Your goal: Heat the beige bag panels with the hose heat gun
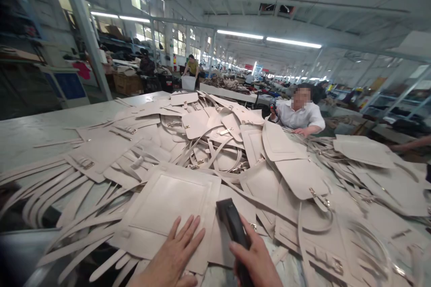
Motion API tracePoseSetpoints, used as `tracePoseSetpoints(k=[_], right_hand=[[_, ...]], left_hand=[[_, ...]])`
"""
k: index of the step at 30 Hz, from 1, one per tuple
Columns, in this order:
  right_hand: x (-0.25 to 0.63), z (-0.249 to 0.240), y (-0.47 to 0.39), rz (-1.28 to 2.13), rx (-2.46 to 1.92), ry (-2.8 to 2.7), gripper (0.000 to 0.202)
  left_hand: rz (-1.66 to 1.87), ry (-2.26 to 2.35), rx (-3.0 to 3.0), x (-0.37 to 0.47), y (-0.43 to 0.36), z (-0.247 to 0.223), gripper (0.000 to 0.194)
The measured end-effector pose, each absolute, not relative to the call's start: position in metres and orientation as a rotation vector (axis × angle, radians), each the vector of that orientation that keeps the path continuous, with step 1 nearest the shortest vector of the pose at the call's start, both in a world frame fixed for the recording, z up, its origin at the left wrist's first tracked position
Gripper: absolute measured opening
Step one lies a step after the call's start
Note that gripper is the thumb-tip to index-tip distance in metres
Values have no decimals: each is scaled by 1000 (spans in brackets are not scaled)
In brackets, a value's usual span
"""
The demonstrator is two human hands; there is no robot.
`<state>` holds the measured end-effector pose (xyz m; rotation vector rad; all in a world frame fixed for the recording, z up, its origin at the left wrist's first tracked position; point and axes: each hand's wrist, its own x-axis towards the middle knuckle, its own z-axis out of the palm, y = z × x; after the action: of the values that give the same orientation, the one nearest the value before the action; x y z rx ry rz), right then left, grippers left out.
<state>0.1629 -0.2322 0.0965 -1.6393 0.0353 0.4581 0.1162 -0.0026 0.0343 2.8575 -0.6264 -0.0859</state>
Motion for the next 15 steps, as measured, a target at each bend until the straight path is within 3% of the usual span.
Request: tracePoseSetpoints(k=[5, 10, 13, 15], right_hand=[[248, 101, -196, 586, -1590, -44, 47], [268, 113, -193, 388, -1600, -79, 37], [245, 120, -202, 343, -1595, -75, 43], [221, 117, -208, 378, -1618, -33, 57]], left_hand=[[-73, -633, 2761, 118, 3, 29, 98], [-7, -671, 2669, 116, 8, 17, 83], [80, -588, 2606, 134, 9, 26, 66], [189, -470, 2589, 163, 8, 42, 51]])
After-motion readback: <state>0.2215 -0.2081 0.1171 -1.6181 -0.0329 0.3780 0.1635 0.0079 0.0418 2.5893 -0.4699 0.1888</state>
